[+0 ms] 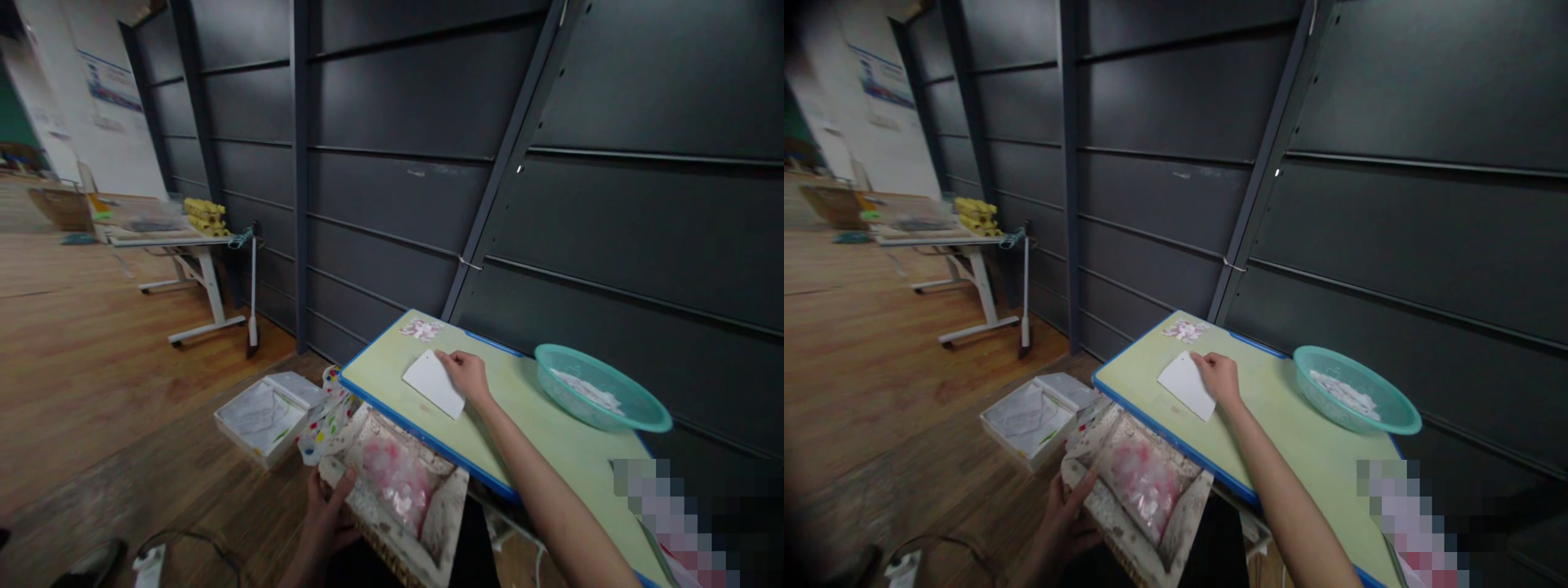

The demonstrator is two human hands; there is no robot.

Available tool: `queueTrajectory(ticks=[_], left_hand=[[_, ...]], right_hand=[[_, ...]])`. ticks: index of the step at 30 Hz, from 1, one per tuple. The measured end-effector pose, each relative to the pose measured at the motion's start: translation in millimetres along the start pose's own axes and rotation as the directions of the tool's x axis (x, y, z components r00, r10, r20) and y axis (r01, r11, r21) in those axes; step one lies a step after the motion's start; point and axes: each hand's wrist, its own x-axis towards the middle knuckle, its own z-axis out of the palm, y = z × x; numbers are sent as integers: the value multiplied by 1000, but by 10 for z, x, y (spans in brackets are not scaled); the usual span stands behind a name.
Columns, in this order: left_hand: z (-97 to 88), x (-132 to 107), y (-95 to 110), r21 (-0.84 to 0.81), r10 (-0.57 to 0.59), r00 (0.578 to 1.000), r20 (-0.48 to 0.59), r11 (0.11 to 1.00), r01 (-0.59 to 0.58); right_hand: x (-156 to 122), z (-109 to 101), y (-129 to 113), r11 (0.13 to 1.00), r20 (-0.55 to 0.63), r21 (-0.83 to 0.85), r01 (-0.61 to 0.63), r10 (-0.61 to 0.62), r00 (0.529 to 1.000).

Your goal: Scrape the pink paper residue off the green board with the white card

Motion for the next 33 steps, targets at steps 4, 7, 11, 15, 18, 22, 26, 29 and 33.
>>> queueTrajectory(ticks=[4,7,11,15,18,22,26,29,33], left_hand=[[-3,-4,1,2,-8,1000,-1,1000,8],[-3,-16,18,18,3,1000,11,1000,-4],[11,-34,40,49,13,1000,-8,999,-13],[32,-38,43,36,27,999,-18,999,-27],[40,-33,38,39,17,1000,-22,999,-16],[34,-35,19,0,20,1000,1,1000,-20],[22,-51,0,-15,17,1000,-10,1000,-17],[28,-73,11,2,34,999,-3,999,-34],[53,-94,47,46,22,1000,-19,999,-21]], right_hand=[[-95,-10,-21,998,28,-47,49,-47,998],[-228,5,-78,996,58,-24,87,-85,995],[-386,20,-181,995,85,2,103,-103,991],[-487,21,-281,990,136,11,139,-140,981],[-544,-27,-337,982,97,-1,187,-186,978],[-734,-180,-392,938,-112,-137,320,-335,935],[-1079,-320,-470,756,-187,-326,567,-640,745],[-1248,-356,-533,584,-123,-424,693,-795,594],[-1263,-351,-550,436,-55,-460,774,-884,465]])
